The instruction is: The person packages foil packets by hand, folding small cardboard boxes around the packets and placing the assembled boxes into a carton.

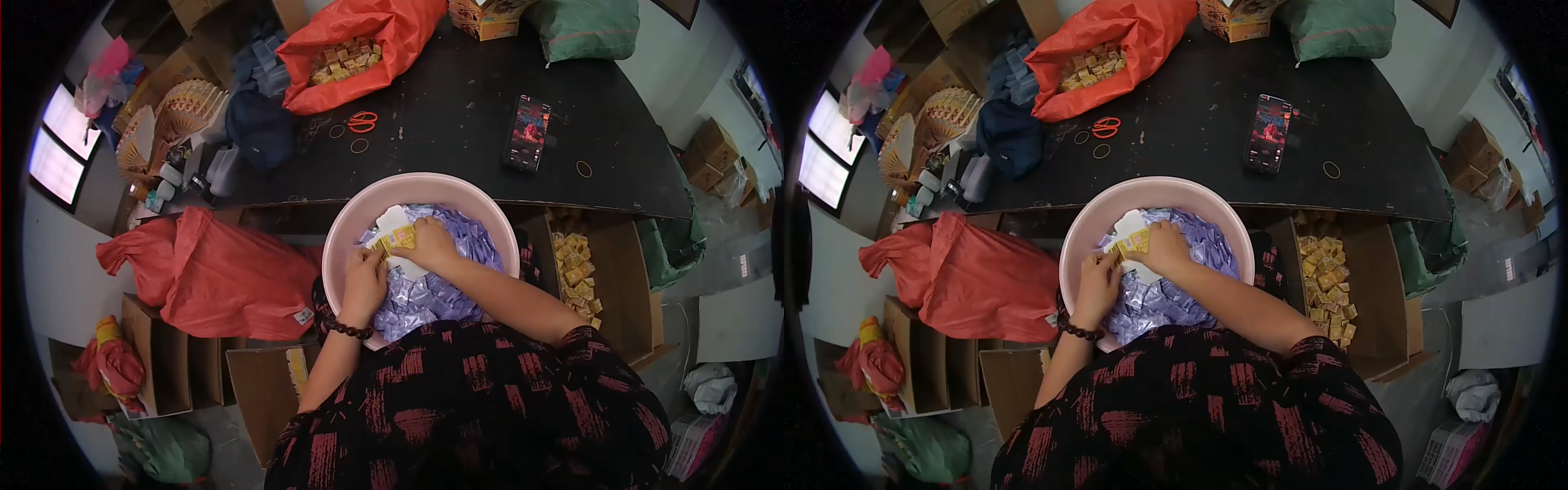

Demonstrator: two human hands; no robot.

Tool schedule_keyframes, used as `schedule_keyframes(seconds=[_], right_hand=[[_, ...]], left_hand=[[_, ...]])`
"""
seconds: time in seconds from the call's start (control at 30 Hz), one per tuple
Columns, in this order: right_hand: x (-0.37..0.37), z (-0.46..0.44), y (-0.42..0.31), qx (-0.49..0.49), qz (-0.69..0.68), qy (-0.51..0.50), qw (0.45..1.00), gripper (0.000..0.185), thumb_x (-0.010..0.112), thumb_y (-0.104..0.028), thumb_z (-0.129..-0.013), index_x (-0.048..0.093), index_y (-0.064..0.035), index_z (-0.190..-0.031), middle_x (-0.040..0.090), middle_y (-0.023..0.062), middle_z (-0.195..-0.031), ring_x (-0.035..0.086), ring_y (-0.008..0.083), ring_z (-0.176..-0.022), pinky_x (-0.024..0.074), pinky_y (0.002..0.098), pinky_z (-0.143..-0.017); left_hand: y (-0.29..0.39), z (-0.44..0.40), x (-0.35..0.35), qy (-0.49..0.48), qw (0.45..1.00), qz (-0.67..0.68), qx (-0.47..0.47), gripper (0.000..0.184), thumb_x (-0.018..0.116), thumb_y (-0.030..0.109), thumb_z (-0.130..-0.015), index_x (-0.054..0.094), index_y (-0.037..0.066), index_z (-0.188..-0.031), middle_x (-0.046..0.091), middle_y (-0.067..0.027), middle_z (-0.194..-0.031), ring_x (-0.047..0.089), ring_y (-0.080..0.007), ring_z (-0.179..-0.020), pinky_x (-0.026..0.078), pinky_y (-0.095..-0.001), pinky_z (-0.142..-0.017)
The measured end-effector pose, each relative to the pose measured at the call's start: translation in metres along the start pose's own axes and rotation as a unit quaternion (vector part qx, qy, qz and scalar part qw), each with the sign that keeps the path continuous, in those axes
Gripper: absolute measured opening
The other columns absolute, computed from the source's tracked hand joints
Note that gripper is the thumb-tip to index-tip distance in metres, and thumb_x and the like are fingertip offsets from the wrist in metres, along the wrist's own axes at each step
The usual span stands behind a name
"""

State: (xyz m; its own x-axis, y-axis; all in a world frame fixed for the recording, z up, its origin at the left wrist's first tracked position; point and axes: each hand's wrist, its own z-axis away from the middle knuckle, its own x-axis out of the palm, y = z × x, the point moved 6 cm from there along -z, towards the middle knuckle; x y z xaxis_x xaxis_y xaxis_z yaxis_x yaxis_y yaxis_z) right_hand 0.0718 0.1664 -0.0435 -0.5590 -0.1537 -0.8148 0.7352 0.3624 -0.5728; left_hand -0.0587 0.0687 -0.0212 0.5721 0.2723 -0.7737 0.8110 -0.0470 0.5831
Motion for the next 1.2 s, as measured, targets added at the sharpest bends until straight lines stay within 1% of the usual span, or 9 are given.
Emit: schedule_keyframes(seconds=[0.2,0.23,0.33,0.5,0.6,0.8,0.93,1.0,1.2], right_hand=[[-0.008,-0.001,0.012,0.054,-0.137,0.019,0.989,0.029,0.073,-0.026,-0.077,0.061,-0.0058,-0.093,0.066,0.0107,-0.083,0.061,0.0312,-0.093,0.0460,0.0441,-0.081],[-0.012,0.000,0.009,-0.014,-0.187,0.112,0.976,0.021,0.073,-0.017,-0.078,0.060,-0.0024,-0.085,0.064,0.0133,-0.072,0.062,0.0265,-0.063,0.0477,0.0377,-0.059],[-0.015,0.001,0.013,0.018,-0.294,0.073,0.953,0.019,0.071,-0.015,-0.079,0.060,-0.0012,-0.085,0.063,0.0130,-0.067,0.061,0.0259,-0.059,0.0466,0.0369,-0.055],[-0.029,0.009,0.007,-0.123,-0.068,0.275,0.951,0.013,0.066,-0.012,-0.083,0.060,-0.0005,-0.083,0.064,0.0129,-0.069,0.064,0.0237,-0.063,0.0475,0.0340,-0.060],[-0.041,0.020,-0.007,-0.084,-0.292,0.143,0.942,0.015,0.062,-0.012,-0.086,0.063,0.0018,-0.092,0.066,0.0169,-0.076,0.065,0.0249,-0.065,0.0491,0.0339,-0.063],[-0.040,0.047,-0.008,0.008,-0.365,0.049,0.930,0.033,0.057,-0.015,-0.092,0.058,0.0046,-0.118,0.065,0.0190,-0.081,0.066,0.0251,-0.073,0.0500,0.0311,-0.073],[-0.061,0.063,-0.017,-0.079,-0.333,0.061,0.938,0.041,0.056,-0.023,-0.093,0.054,0.0075,-0.121,0.063,0.0233,-0.101,0.065,0.0291,-0.090,0.0510,0.0330,-0.074],[-0.062,0.062,-0.011,-0.084,-0.400,-0.043,0.912,0.044,0.061,-0.019,-0.091,0.051,0.0063,-0.126,0.059,0.0210,-0.111,0.063,0.0257,-0.099,0.0514,0.0299,-0.081],[-0.075,0.068,0.013,-0.108,-0.504,0.002,0.857,0.050,0.069,-0.004,-0.082,0.051,0.0010,-0.128,0.050,0.0115,-0.124,0.059,0.0187,-0.106,0.0508,0.0286,-0.088]], left_hand=[[0.007,-0.001,0.005,-0.005,1.000,-0.015,-0.002,0.030,0.062,0.010,-0.082,0.062,-0.001,-0.111,0.054,-0.0186,-0.099,0.050,-0.0360,-0.096,0.042,-0.0423,-0.085],[0.008,-0.003,0.003,0.007,1.000,-0.014,-0.015,0.032,0.061,0.011,-0.083,0.061,-0.001,-0.112,0.054,-0.0186,-0.101,0.050,-0.0359,-0.097,0.042,-0.0420,-0.085],[0.002,-0.005,0.008,0.022,0.999,0.044,-0.023,0.033,0.060,0.011,-0.085,0.059,-0.003,-0.115,0.054,-0.0194,-0.102,0.050,-0.0355,-0.096,0.041,-0.0410,-0.086],[0.001,-0.003,0.005,0.068,0.997,0.022,-0.012,0.031,0.054,0.012,-0.090,0.057,-0.005,-0.116,0.056,-0.0202,-0.102,0.052,-0.0337,-0.096,0.041,-0.0391,-0.086],[-0.006,0.000,0.012,0.047,0.964,0.239,-0.103,0.030,0.047,0.014,-0.096,0.056,-0.005,-0.118,0.060,-0.0187,-0.103,0.055,-0.0260,-0.096,0.043,-0.0348,-0.085],[0.037,-0.001,0.017,0.068,0.889,0.431,-0.139,0.034,0.040,0.015,-0.101,0.050,-0.006,-0.125,0.061,-0.0127,-0.111,0.055,-0.0117,-0.098,0.045,-0.0252,-0.085],[0.036,-0.001,0.038,0.040,0.851,0.505,-0.139,0.035,0.044,0.014,-0.100,0.046,-0.005,-0.130,0.060,-0.0113,-0.114,0.058,-0.0126,-0.098,0.046,-0.0248,-0.086],[0.049,-0.005,0.033,0.016,0.826,0.552,-0.112,0.039,0.051,0.007,-0.096,0.043,-0.002,-0.133,0.059,-0.0124,-0.116,0.060,-0.0145,-0.101,0.048,-0.0253,-0.085],[0.061,0.000,0.028,-0.047,0.823,0.559,-0.089,0.046,0.061,-0.004,-0.087,0.043,0.000,-0.130,0.057,-0.0140,-0.116,0.060,-0.0163,-0.101,0.051,-0.0249,-0.086]])
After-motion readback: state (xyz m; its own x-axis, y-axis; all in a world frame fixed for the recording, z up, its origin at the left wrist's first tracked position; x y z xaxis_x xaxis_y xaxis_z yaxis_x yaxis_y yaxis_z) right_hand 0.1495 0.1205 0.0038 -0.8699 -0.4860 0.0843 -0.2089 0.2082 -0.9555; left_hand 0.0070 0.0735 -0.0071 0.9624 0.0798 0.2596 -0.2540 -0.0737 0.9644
